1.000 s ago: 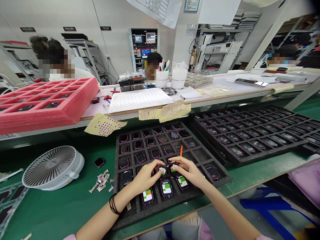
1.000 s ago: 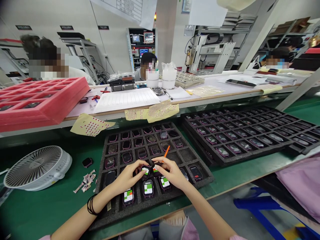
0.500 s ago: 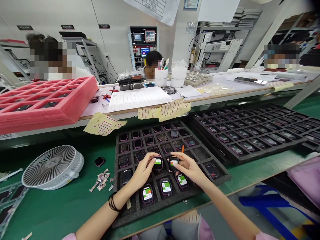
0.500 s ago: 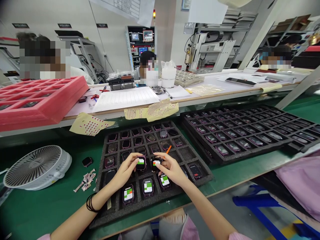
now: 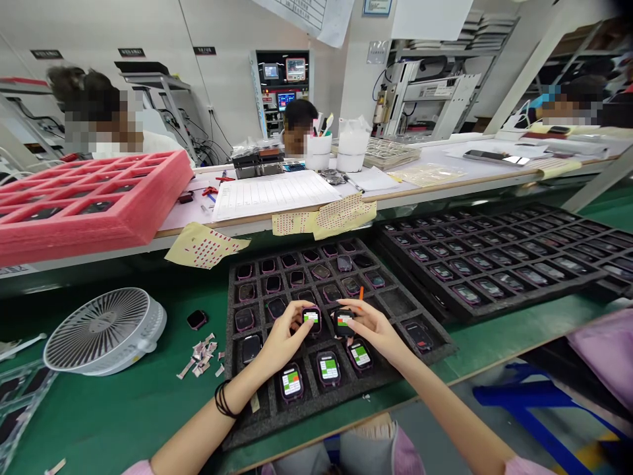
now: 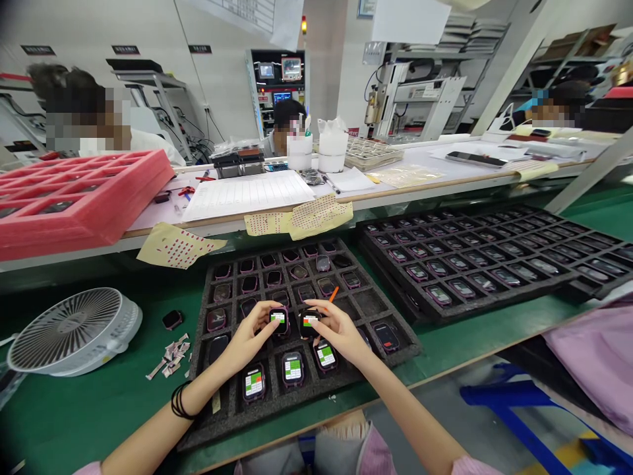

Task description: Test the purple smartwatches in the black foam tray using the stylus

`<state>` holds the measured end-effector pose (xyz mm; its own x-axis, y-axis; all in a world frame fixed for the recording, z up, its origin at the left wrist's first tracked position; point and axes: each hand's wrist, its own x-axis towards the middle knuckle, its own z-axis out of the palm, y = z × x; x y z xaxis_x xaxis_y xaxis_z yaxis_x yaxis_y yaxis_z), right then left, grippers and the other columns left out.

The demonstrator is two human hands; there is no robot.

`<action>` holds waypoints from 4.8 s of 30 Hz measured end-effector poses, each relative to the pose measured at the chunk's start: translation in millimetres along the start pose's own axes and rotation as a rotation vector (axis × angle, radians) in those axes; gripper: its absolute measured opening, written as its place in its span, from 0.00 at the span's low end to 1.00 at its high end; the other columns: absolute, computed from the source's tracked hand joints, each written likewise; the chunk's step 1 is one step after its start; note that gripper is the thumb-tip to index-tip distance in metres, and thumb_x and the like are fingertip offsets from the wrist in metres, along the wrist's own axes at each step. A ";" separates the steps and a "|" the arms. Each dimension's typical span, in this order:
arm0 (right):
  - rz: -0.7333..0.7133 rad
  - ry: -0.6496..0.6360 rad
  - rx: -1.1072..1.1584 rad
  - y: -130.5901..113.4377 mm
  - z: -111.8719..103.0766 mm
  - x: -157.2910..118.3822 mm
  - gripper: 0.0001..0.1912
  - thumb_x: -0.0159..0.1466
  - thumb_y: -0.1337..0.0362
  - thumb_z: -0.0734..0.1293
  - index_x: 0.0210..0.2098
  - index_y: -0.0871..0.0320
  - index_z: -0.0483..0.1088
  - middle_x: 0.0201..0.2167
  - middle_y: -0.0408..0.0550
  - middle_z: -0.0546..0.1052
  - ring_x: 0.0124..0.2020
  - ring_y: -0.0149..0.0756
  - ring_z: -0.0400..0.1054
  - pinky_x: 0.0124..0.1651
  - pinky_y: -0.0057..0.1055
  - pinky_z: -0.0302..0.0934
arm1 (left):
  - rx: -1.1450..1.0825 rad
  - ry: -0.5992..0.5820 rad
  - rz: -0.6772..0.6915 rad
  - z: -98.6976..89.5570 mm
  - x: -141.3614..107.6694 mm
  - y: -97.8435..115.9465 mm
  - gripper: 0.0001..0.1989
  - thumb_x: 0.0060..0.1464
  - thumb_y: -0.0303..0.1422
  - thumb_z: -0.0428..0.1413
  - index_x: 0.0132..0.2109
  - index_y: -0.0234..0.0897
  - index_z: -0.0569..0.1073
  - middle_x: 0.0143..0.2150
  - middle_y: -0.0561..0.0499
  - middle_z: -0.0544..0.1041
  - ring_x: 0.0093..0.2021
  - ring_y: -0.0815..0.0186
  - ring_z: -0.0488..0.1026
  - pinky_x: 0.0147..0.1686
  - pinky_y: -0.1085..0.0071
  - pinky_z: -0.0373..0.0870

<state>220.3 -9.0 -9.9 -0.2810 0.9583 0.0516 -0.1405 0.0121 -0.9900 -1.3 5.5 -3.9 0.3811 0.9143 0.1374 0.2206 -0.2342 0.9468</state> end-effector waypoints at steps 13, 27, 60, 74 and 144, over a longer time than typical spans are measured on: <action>0.006 -0.050 -0.020 6.0 -1.9 3.8 0.24 0.61 0.54 0.67 0.55 0.53 0.64 0.46 0.51 0.70 0.32 0.33 0.69 0.30 0.30 0.70 | 0.174 -0.009 0.168 3.2 -3.0 7.0 0.19 0.52 0.26 0.56 0.50 0.39 0.64 0.44 0.48 0.73 0.37 0.66 0.72 0.31 0.72 0.69; -0.096 -0.183 -0.466 -12.1 19.6 -9.6 0.27 0.66 0.58 0.60 0.63 0.58 0.56 0.30 0.44 0.76 0.31 0.35 0.70 0.42 0.36 0.65 | 0.842 -0.058 0.523 18.5 -6.9 19.2 0.26 0.48 0.18 0.56 0.54 0.35 0.63 0.51 0.41 0.74 0.51 0.54 0.71 0.50 0.54 0.71; 0.206 -0.233 0.243 -31.3 30.5 -17.1 0.24 0.51 0.57 0.76 0.44 0.60 0.73 0.38 0.50 0.79 0.40 0.40 0.75 0.47 0.39 0.68 | 0.446 0.108 0.657 19.6 -12.1 34.1 0.24 0.50 0.32 0.61 0.54 0.40 0.67 0.49 0.41 0.76 0.50 0.55 0.73 0.49 0.56 0.68; 0.266 -0.245 0.461 -27.1 33.2 -18.0 0.23 0.46 0.63 0.78 0.42 0.59 0.74 0.37 0.49 0.79 0.39 0.37 0.74 0.44 0.32 0.66 | 0.394 0.079 0.722 19.2 -14.8 31.0 0.25 0.49 0.30 0.61 0.55 0.41 0.66 0.50 0.42 0.76 0.50 0.56 0.73 0.49 0.57 0.68; -0.688 0.145 -0.408 -53.0 24.3 -50.9 0.19 0.70 0.67 0.54 0.33 0.58 0.75 0.27 0.47 0.78 0.28 0.34 0.73 0.32 0.29 0.66 | 0.284 0.147 0.635 19.8 -20.5 29.6 0.26 0.45 0.30 0.65 0.53 0.37 0.70 0.46 0.42 0.78 0.46 0.56 0.76 0.46 0.59 0.74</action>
<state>219.0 -65.4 43.1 -0.1283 0.7257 0.6760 0.1282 0.6880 -0.7143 15.3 -26.7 15.5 0.3932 0.6033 0.6939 0.2290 -0.7951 0.5616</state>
